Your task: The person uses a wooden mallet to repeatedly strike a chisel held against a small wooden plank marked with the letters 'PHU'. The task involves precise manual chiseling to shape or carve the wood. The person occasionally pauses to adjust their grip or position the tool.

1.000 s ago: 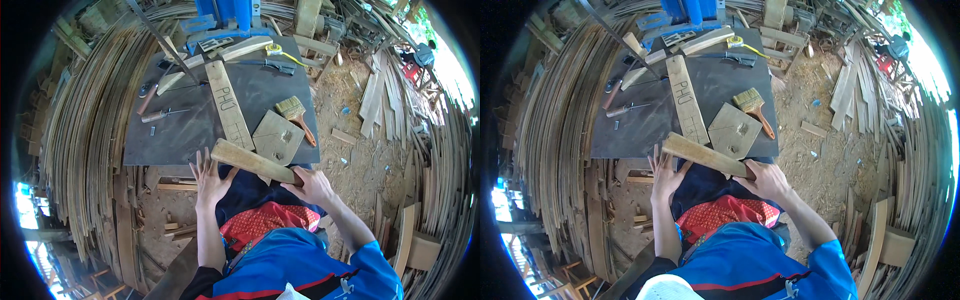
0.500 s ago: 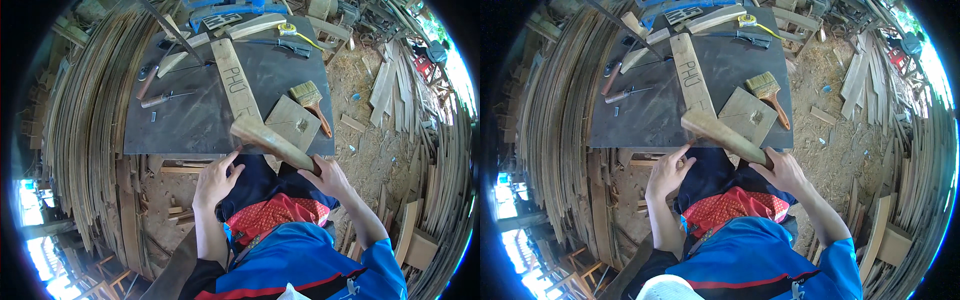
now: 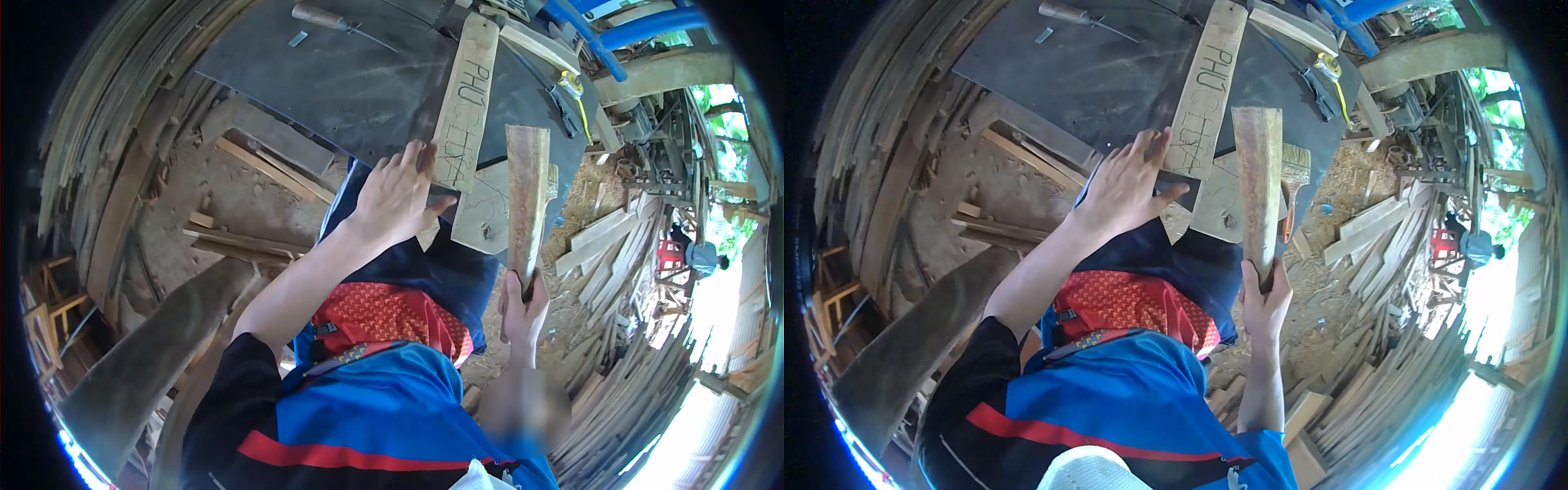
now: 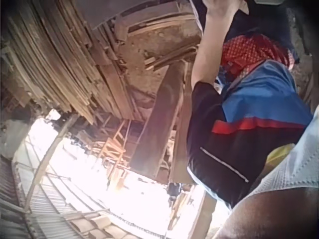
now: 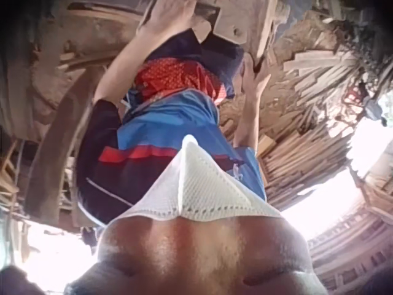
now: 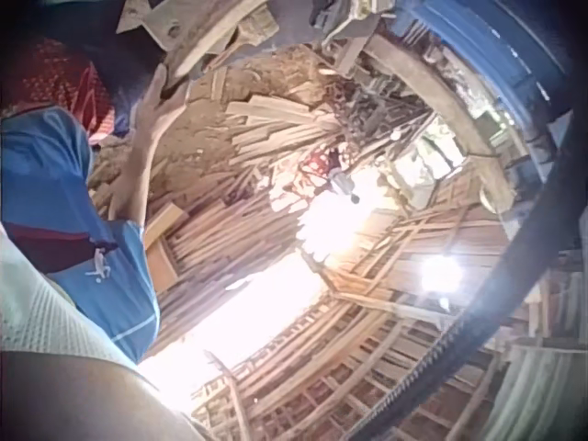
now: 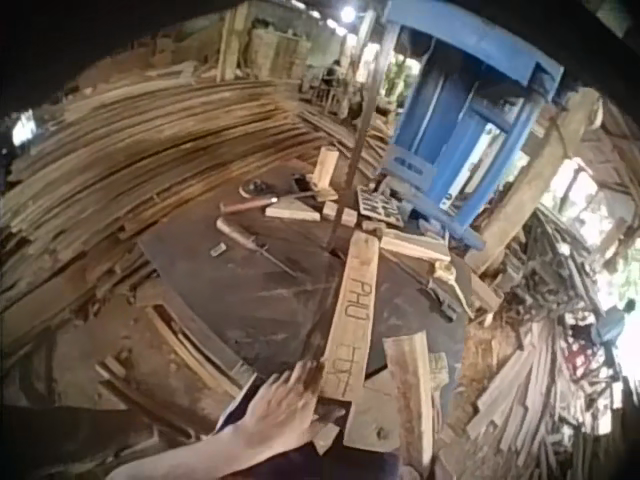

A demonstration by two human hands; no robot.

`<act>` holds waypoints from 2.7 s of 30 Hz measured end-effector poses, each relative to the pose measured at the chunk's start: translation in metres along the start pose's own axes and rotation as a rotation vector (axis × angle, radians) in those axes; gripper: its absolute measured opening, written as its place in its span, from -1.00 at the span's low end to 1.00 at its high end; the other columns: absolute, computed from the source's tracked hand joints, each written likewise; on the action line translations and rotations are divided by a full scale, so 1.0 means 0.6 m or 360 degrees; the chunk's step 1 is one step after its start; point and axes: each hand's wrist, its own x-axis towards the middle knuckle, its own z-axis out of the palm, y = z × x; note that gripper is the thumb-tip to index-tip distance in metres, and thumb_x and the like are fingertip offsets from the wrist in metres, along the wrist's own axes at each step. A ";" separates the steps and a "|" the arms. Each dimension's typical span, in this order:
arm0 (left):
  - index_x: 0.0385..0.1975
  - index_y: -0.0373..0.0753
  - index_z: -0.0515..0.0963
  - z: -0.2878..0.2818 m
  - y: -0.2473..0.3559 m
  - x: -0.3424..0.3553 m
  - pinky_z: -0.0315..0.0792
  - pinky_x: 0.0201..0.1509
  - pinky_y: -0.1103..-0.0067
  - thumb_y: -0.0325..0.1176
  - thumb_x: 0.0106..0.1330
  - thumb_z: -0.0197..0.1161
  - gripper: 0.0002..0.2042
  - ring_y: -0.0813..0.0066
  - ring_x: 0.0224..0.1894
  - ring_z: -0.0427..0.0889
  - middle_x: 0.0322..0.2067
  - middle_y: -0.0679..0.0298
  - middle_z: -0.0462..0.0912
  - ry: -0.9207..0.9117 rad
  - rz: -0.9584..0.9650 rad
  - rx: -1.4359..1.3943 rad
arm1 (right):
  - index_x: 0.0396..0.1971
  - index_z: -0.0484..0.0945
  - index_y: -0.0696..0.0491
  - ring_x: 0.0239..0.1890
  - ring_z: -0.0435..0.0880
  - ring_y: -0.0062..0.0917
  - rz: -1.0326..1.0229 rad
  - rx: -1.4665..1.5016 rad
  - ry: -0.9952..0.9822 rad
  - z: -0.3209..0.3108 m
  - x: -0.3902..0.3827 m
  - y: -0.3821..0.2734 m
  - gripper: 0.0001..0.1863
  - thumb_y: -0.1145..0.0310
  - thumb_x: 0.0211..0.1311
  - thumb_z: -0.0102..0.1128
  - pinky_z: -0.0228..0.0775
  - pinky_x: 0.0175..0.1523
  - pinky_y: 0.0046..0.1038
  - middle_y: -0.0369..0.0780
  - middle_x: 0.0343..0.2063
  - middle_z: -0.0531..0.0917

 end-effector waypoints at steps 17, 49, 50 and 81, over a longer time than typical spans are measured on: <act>0.01 -0.23 0.75 0.080 -0.030 0.008 0.61 -0.23 0.42 -0.17 0.28 0.51 -0.62 0.33 -0.37 0.73 -0.14 0.22 0.72 0.0417 -0.0196 -0.0694 | -0.28 0.50 0.17 -0.66 0.65 -0.40 -0.0207 -0.0872 -0.0102 0.022 0.009 0.026 -0.55 0.04 0.44 0.39 0.37 -0.52 -0.25 -0.13 -0.72 0.54; 0.06 -0.33 0.67 -0.009 -0.061 0.013 0.48 -0.29 0.73 -0.49 0.50 0.34 -0.80 0.76 -0.32 0.62 -0.13 0.24 0.81 0.0052 -0.0372 -0.1136 | -0.04 0.51 0.15 -0.32 0.74 0.13 -0.0017 -0.0795 0.0111 0.020 0.036 0.038 -0.45 -0.12 0.45 0.26 0.54 -0.23 0.04 0.12 -0.46 0.72; 0.08 -0.33 0.66 -0.016 -0.057 0.014 0.48 -0.28 0.73 -0.51 0.50 0.32 -0.78 0.77 -0.31 0.64 -0.14 0.25 0.81 0.0045 -0.0423 -0.1134 | -0.04 0.51 0.15 -0.34 0.74 0.13 -0.0028 -0.0862 0.0081 0.023 0.038 0.041 -0.44 -0.12 0.45 0.25 0.54 -0.23 0.04 0.12 -0.46 0.72; 0.18 -0.21 0.58 -0.035 -0.072 -0.001 0.46 -0.37 0.66 -0.43 0.41 0.43 -0.63 0.72 -0.51 0.50 -0.26 0.28 0.78 0.0321 -0.0142 -0.1223 | -0.07 0.60 0.19 -0.29 0.78 -0.39 0.0007 -0.0212 0.0591 -0.106 -0.048 0.127 -0.60 0.08 0.54 0.23 0.58 -0.17 -0.35 -0.05 -0.32 0.76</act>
